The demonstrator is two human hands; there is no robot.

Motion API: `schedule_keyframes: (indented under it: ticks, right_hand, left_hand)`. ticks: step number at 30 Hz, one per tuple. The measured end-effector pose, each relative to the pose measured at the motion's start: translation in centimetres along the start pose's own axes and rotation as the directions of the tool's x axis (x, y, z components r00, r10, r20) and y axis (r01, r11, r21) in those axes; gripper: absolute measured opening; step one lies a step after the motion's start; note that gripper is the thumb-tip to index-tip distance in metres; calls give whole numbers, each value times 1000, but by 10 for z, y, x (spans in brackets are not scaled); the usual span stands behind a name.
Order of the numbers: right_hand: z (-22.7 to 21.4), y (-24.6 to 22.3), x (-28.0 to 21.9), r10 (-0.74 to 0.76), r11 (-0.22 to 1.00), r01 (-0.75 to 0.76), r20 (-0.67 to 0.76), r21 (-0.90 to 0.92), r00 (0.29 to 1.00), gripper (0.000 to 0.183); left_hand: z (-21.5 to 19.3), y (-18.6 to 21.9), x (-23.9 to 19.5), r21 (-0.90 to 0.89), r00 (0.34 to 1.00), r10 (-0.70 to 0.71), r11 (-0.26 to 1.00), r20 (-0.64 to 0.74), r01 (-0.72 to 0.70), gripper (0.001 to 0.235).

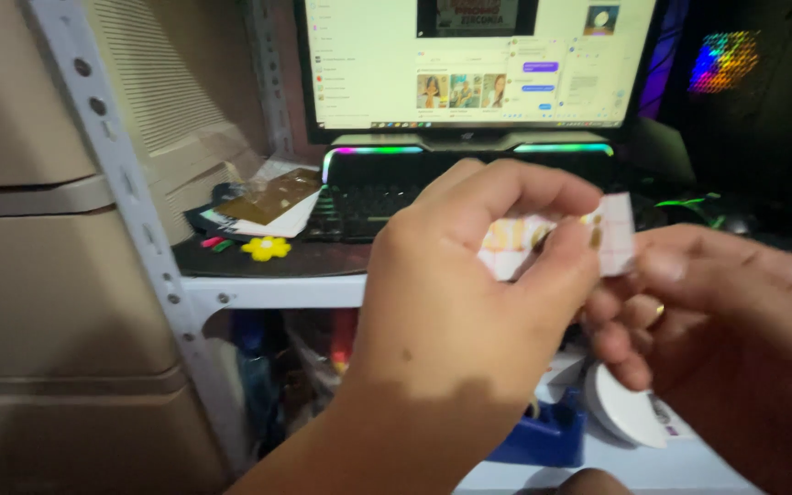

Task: The person picks up a small rectangular sticker and begins peeling the backing off. They continue to peel the backing from the sticker while holding it in front of the camera, occasionally adjusting their grip.

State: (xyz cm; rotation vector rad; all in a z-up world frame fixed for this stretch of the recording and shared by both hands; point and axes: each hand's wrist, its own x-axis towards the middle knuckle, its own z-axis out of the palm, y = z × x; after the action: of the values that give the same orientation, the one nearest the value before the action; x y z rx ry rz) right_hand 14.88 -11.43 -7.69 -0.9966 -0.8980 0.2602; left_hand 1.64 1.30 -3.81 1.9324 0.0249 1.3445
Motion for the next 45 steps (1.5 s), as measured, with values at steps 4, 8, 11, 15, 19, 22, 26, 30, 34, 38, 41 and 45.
schedule_keyframes:
  ticks: [4,8,11,15,19,22,26,30,34,38,41,45]
  right_hand:
    - [10,-2,4,121,992,-126,-215,-8,969,15]
    - [12,-16,4,228,971,-241,-290,-8,929,15]
    - [0,-14,3,195,979,-204,-226,-18,954,13]
    - [-7,-19,4,211,974,-223,-241,-26,947,13]
    - [-14,-14,5,224,975,-222,-178,30,958,13]
    - [-16,-12,4,167,983,-165,-19,80,986,19]
    - [-15,-20,-1,128,990,-125,-47,65,991,14]
    - [-16,-28,-8,83,996,-82,-101,19,991,17]
    - [-18,-30,-8,99,994,-93,-130,48,987,18]
    - [-20,-28,-5,87,996,-82,-107,46,990,19]
    - [-12,-25,-4,112,993,-104,-165,57,980,18]
    - [-1,-25,-1,174,985,-162,-277,67,945,13]
  left_hand:
    - [1,-18,1,-49,996,84,995,22,-83,12]
    - [13,-23,1,64,996,-31,998,85,25,15]
    - [14,-27,1,109,981,55,991,185,-76,18]
    - [20,-34,2,-9,908,326,942,262,-336,22]
    - [18,-25,-1,-80,942,194,981,274,-179,17]
    - [18,-21,-2,-125,959,129,987,251,-100,15]
    - [21,-16,-6,-182,963,208,967,169,-177,16]
    - [22,-9,-5,-142,918,371,925,142,-352,22]
    - [23,-8,-2,-118,896,413,910,166,-397,22]
    - [21,-8,2,-133,865,462,886,197,-443,20]
    - [16,-11,0,-100,852,466,884,237,-456,19]
    - [9,-9,-2,14,870,416,900,265,-435,27]
